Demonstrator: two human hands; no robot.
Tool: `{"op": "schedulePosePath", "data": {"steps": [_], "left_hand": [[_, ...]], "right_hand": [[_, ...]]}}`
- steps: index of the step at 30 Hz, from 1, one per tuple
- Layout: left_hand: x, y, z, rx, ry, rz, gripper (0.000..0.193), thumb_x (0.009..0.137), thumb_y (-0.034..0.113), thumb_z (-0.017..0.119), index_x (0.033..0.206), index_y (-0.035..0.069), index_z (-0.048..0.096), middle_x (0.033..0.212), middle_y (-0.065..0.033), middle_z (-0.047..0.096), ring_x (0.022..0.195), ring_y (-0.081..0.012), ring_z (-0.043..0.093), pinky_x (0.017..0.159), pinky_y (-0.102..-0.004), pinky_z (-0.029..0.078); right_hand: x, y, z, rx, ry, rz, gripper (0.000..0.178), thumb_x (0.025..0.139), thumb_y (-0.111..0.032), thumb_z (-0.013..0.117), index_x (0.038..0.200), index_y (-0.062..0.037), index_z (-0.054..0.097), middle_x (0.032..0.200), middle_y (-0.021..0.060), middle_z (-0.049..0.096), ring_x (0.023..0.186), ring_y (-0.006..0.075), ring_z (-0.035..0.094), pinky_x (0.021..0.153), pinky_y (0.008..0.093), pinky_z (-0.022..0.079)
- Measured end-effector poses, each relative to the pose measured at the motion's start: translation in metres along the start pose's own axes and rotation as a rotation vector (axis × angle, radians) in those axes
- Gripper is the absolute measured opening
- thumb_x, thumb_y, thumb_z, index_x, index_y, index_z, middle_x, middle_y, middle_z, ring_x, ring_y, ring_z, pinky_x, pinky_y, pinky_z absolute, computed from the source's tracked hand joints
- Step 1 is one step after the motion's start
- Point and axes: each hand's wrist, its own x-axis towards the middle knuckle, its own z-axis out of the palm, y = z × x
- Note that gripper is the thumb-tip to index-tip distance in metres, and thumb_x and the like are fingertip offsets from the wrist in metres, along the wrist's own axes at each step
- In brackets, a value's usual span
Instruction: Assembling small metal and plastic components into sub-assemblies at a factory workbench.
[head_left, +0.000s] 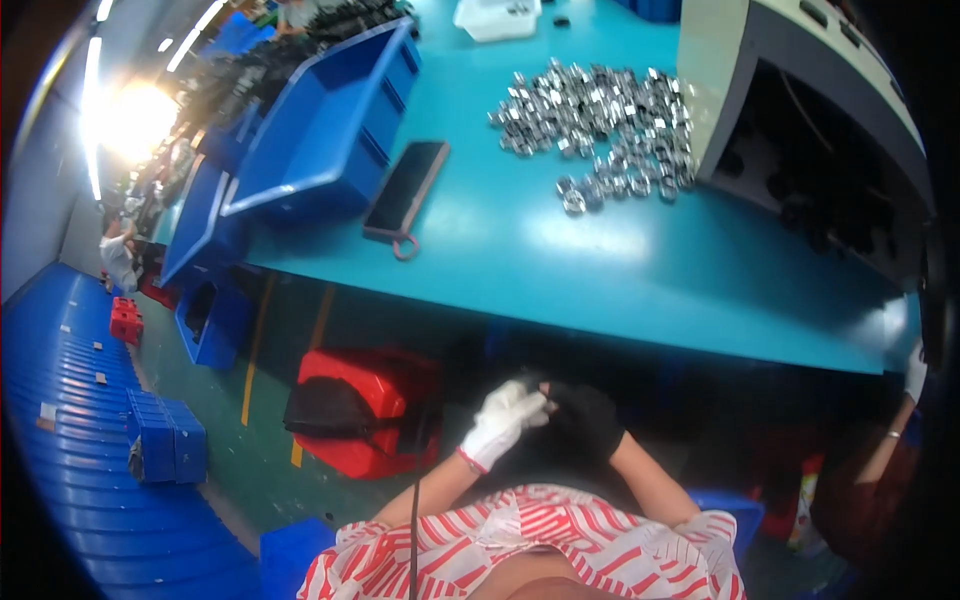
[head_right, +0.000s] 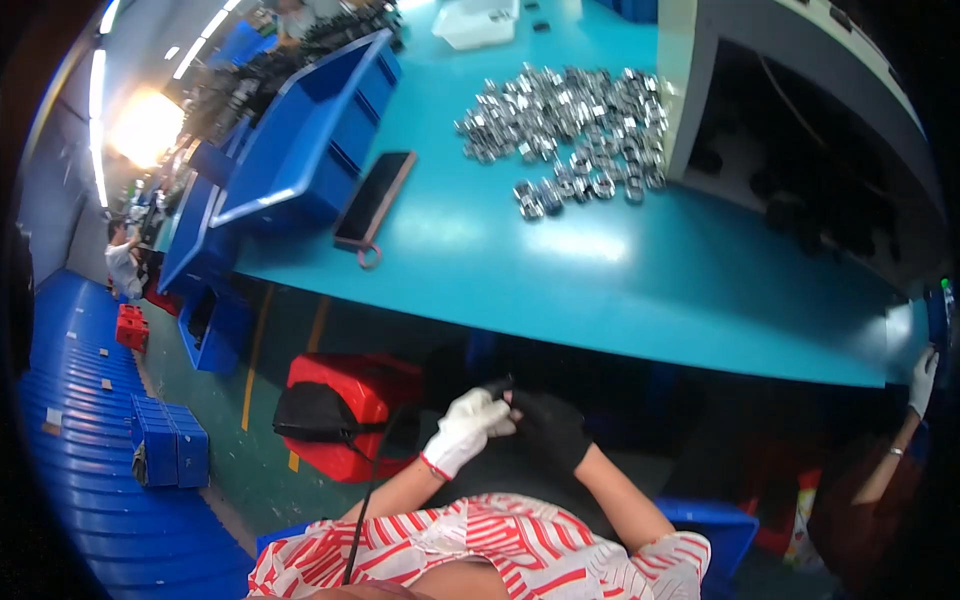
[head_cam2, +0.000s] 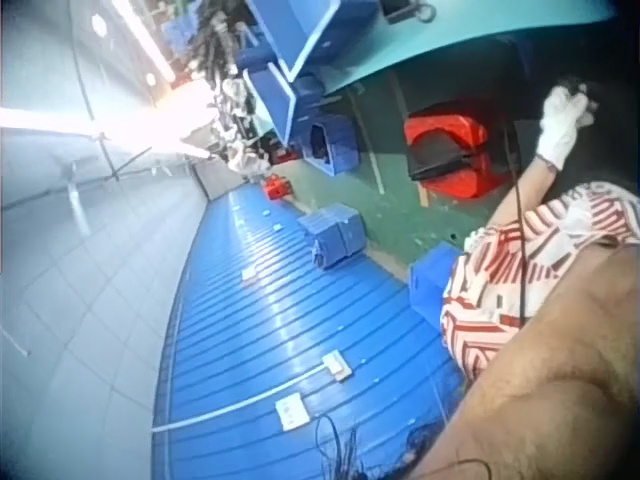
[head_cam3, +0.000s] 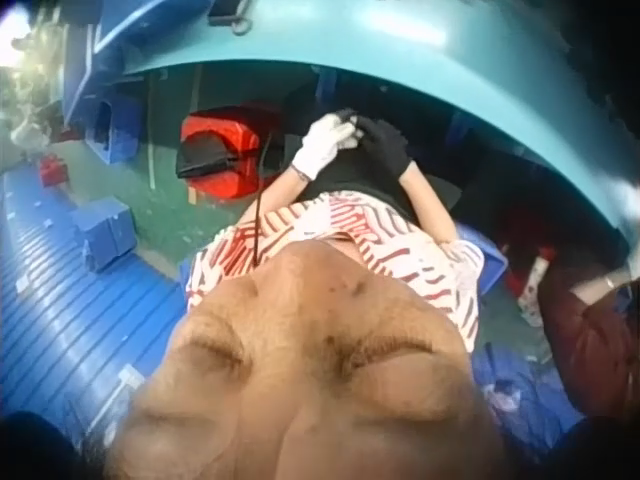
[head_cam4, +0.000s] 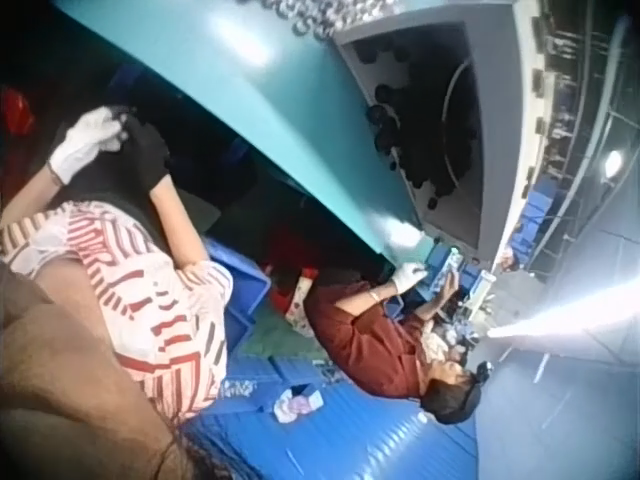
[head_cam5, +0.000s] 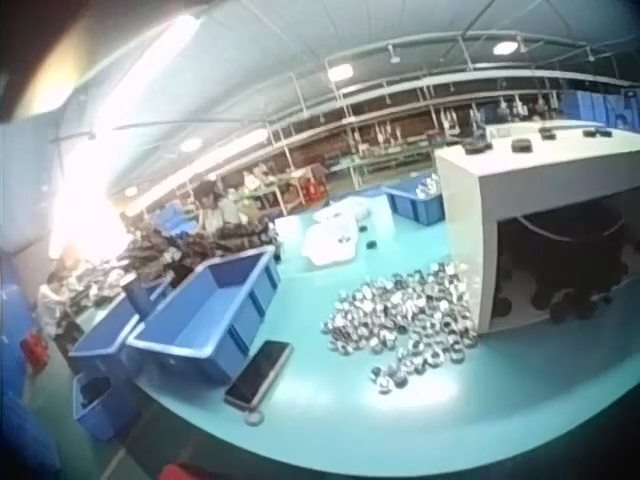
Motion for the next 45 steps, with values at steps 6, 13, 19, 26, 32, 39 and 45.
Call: {"op": "schedulePosePath", "data": {"steps": [6, 13, 19, 26, 32, 39, 45], "left_hand": [[-0.015, 0.036, 0.025, 0.145, -0.030, 0.149, 0.046, 0.078, -0.004, 0.058, 0.123, -0.005, 0.047, 0.100, -0.0096, 0.061, 0.086, -0.0155, 0.062, 0.077, -0.0259, 0.051], [-0.010, 0.035, 0.019, -0.055, -0.106, -0.023, 0.050, 0.082, 0.004, 0.062, 0.126, -0.007, 0.043, 0.109, -0.0142, 0.059, 0.092, -0.0188, 0.064, 0.080, -0.0288, 0.054], [-0.013, 0.023, 0.020, -0.043, -0.055, 0.007, 0.039, 0.085, 0.004, 0.060, 0.119, -0.010, 0.047, 0.103, -0.0169, 0.061, 0.086, -0.0216, 0.066, 0.079, -0.0313, 0.055], [-0.012, 0.017, 0.019, 0.031, -0.038, 0.046, 0.034, 0.085, -0.004, 0.057, 0.117, -0.009, 0.050, 0.103, -0.0154, 0.063, 0.090, -0.0179, 0.065, 0.078, -0.0263, 0.052], [-0.014, 0.026, 0.029, 0.169, -0.092, 0.122, 0.036, 0.082, -0.003, 0.060, 0.117, -0.008, 0.052, 0.099, -0.0113, 0.064, 0.087, -0.0151, 0.063, 0.079, -0.0247, 0.051], [-0.013, 0.033, 0.021, 0.175, -0.163, -0.072, 0.036, 0.081, 0.000, 0.060, 0.116, -0.006, 0.054, 0.097, -0.0095, 0.064, 0.081, -0.0127, 0.063, 0.073, -0.0230, 0.052], [-0.010, 0.015, 0.012, -0.073, -0.155, -0.067, 0.036, 0.083, 0.004, 0.063, 0.117, -0.005, 0.055, 0.104, -0.0115, 0.064, 0.084, -0.0131, 0.063, 0.071, -0.0226, 0.052]], "right_hand": [[-0.001, -0.004, 0.002, 0.249, 0.027, 0.217, 0.041, 0.079, -0.021, 0.066, 0.116, -0.0045, 0.058, 0.101, 0.0180, 0.064, 0.089, 0.0327, 0.063, 0.077, 0.0384, 0.050], [-0.002, -0.012, -0.003, 0.354, 0.134, 0.295, 0.044, 0.076, -0.014, 0.070, 0.118, -0.0070, 0.058, 0.097, 0.0139, 0.065, 0.082, 0.0252, 0.064, 0.072, 0.0330, 0.050], [-0.012, -0.009, -0.002, 0.441, 0.050, 0.309, 0.046, 0.076, -0.014, 0.071, 0.120, -0.0075, 0.057, 0.099, 0.0141, 0.066, 0.085, 0.0247, 0.064, 0.074, 0.0320, 0.050], [-0.012, -0.011, -0.011, 0.541, -0.056, 0.485, 0.035, 0.086, -0.017, 0.063, 0.116, -0.0005, 0.058, 0.102, 0.0145, 0.065, 0.091, 0.0233, 0.063, 0.080, 0.0311, 0.048], [-0.010, -0.012, -0.013, 0.523, -0.011, 0.384, 0.029, 0.087, -0.019, 0.060, 0.110, -0.0007, 0.061, 0.094, 0.0143, 0.066, 0.082, 0.0234, 0.064, 0.072, 0.0305, 0.049], [-0.022, -0.004, -0.007, 0.935, -0.066, 0.598, 0.023, 0.092, -0.022, 0.058, 0.103, -0.0025, 0.061, 0.083, 0.0030, 0.063, 0.071, 0.0070, 0.056, 0.062, 0.0229, 0.045], [-0.023, -0.008, -0.006, 0.909, -0.019, 0.613, 0.025, 0.091, -0.020, 0.060, 0.108, -0.0018, 0.060, 0.086, 0.0038, 0.064, 0.074, 0.0089, 0.058, 0.065, 0.0234, 0.046]]}}
